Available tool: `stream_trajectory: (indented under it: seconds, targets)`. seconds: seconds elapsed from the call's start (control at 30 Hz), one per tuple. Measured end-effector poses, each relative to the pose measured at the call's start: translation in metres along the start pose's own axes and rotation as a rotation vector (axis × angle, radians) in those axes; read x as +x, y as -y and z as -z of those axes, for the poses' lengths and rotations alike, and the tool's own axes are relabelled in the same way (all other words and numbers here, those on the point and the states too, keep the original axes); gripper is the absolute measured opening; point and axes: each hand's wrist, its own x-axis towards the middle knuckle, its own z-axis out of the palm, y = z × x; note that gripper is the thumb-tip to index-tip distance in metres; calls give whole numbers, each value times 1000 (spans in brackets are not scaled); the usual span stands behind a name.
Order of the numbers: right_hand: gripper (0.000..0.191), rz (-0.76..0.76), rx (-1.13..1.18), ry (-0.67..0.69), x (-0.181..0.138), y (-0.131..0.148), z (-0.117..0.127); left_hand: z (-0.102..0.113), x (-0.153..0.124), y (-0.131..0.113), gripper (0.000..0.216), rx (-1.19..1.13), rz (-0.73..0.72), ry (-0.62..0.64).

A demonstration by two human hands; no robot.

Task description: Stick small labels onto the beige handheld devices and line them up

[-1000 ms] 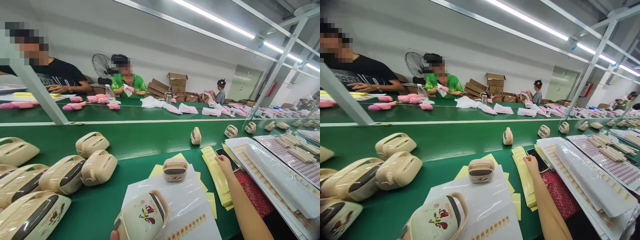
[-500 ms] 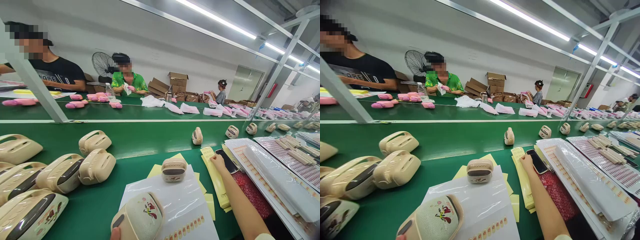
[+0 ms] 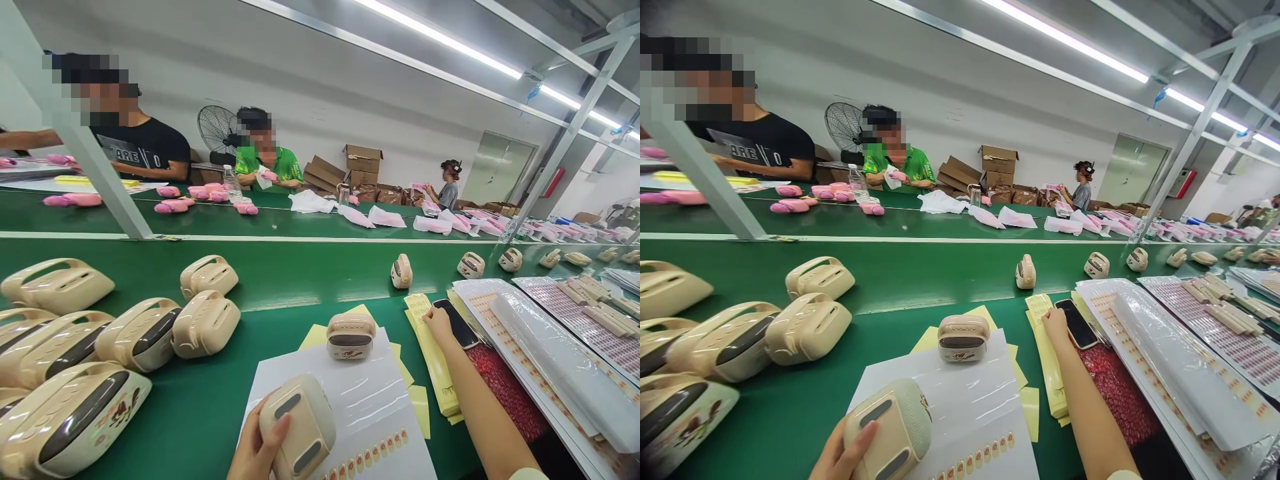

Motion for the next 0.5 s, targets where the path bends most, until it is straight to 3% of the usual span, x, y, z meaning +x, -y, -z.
stream_trajectory:
  seconds: [0.33,0.5]
  targets:
    - [22,-4,240,48,-6,-5,8,-13,-5,-3,64,275,-136,0]
    - [25,57,441,1,-20,13,17,-15,-6,-3,61,327,-181,32]
